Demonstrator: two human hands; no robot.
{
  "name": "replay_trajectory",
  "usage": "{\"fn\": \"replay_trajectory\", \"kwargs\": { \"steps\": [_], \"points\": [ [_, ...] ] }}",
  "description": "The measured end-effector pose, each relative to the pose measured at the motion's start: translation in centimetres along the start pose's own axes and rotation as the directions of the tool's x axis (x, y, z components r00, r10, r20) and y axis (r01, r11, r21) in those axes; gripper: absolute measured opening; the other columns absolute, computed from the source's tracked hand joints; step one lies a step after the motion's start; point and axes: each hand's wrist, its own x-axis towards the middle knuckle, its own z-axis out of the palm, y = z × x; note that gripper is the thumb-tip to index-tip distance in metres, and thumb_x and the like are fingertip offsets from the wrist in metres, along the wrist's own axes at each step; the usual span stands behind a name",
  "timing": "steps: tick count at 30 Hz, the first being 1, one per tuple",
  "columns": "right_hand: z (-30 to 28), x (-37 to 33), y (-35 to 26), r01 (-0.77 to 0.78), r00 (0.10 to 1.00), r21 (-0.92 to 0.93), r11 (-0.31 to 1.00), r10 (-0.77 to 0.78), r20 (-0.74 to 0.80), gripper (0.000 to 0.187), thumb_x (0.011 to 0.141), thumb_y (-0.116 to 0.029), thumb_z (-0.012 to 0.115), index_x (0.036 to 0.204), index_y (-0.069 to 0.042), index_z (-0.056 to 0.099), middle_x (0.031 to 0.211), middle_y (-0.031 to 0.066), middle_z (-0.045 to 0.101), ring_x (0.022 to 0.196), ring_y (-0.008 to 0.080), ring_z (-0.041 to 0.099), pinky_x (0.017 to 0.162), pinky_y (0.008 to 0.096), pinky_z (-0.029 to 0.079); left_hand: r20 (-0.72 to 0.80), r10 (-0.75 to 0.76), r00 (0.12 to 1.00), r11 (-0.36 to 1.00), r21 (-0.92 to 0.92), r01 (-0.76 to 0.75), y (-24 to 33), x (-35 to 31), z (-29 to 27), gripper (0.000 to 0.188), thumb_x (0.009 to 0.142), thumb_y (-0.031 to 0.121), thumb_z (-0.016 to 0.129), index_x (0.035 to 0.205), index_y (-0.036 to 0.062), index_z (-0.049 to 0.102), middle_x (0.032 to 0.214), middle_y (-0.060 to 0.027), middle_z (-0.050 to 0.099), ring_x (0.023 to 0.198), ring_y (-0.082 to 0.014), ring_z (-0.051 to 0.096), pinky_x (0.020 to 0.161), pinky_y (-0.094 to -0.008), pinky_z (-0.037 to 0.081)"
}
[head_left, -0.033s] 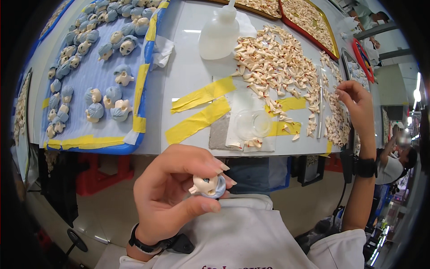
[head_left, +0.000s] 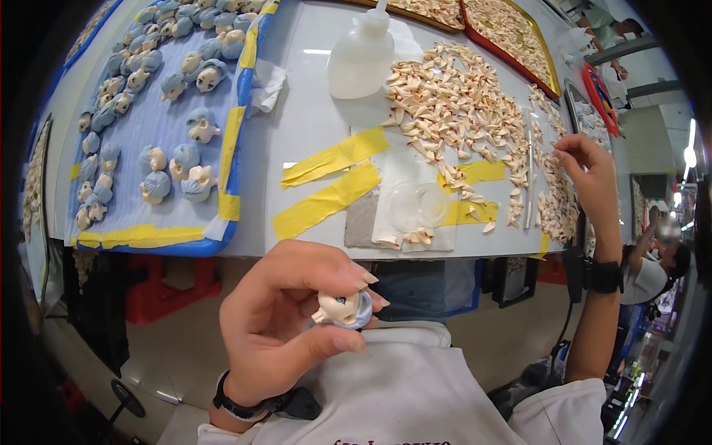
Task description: The person assembles hair onto small doll heads by hand. They pick up individual hair strands from a tray, apply glue to the doll head, and insert the strands into the head one by one. The person repeats this process for multiple doll heads, placing finished units on a blue tray.
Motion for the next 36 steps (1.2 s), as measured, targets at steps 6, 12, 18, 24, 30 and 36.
{"fn": "replay_trajectory", "kwargs": {
  "steps": [6,12,18,24,30,36],
  "points": [
    [0.2,0.5,-2.1,0.166,0.985,-0.251,0.954,-0.174,-0.01,0.014,0.07,-0.004,0.06,0.084,0.0,0.058,0.077,0.0056,0.058,0.069,0.0133,0.053,0.062,0.0258,0.041,0.023,0.003,1.0,0.998,0.066,-0.004,-0.2,0.0,-0.1,0.036,0.066,0.006,0.073,0.095,-0.0014,0.051,0.095,-0.0137,0.05,0.079,-0.0235,0.059,0.062,-0.0281,0.051],
    [3.0,1.5,-7.8,0.33,0.917,0.134,0.934,-0.351,0.189,0.014,0.066,-0.004,0.063,0.079,0.0,0.057,0.078,0.008,0.056,0.07,0.0188,0.052,0.063,0.0275,0.041,0.134,0.003,0.991,0.995,0.096,-0.016,0.0,0.1,-0.7,0.037,0.067,-0.008,0.067,0.101,-0.0029,0.053,0.101,-0.0147,0.05,0.091,-0.0214,0.056,0.077,-0.0283,0.049],
    [4.7,2.4,-8.1,0.437,0.875,-0.004,0.899,-0.425,0.232,0.012,0.066,-0.004,0.063,0.075,0.0,0.055,0.072,0.0083,0.051,0.068,0.0202,0.052,0.061,0.0289,0.042,0.079,-0.009,0.997,0.99,0.138,-0.002,0.1,-0.1,-1.1,0.035,0.066,-0.008,0.068,0.098,-0.0027,0.054,0.101,-0.0143,0.05,0.092,-0.0194,0.054,0.076,-0.0274,0.048],
    [2.0,1.4,-8.0,0.223,0.967,0.148,0.964,-0.238,0.095,0.008,0.071,-0.002,0.06,0.076,0.0,0.055,0.073,0.0043,0.057,0.067,0.0117,0.055,0.063,0.0224,0.042,0.04,0.027,0.999,0.962,0.269,-0.037,-0.2,0.1,-1.0,0.033,0.068,0.007,0.071,0.092,0.0,0.049,0.093,-0.0129,0.048,0.075,-0.0212,0.059,0.059,-0.0258,0.053],
    [-1.6,-2.7,-8.2,-0.046,0.996,0.419,0.907,0.074,-0.05,0.014,0.071,0.001,0.06,0.085,0.0,0.055,0.076,0.0024,0.056,0.068,0.0072,0.053,0.064,0.0198,0.042,0.046,0.029,0.999,0.965,0.259,-0.04,-0.1,0.0,-1.1,0.034,0.068,0.007,0.071,0.093,0.0003,0.049,0.094,-0.013,0.047,0.076,-0.0208,0.059,0.06,-0.025,0.052],
    [-1.0,-7.2,-8.5,-0.103,0.992,0.727,0.679,0.128,0.022,0.018,0.069,0.001,0.065,0.086,0.003,0.057,0.075,0.0087,0.056,0.066,0.0127,0.054,0.06,0.0219,0.044,0.009,-0.005,1.0,0.987,0.163,0.004,-0.3,-0.1,-0.6,0.036,0.068,0.011,0.072,0.094,0.0002,0.049,0.095,-0.0133,0.048,0.075,-0.0209,0.059,0.059,-0.025,0.052]
  ]
}}
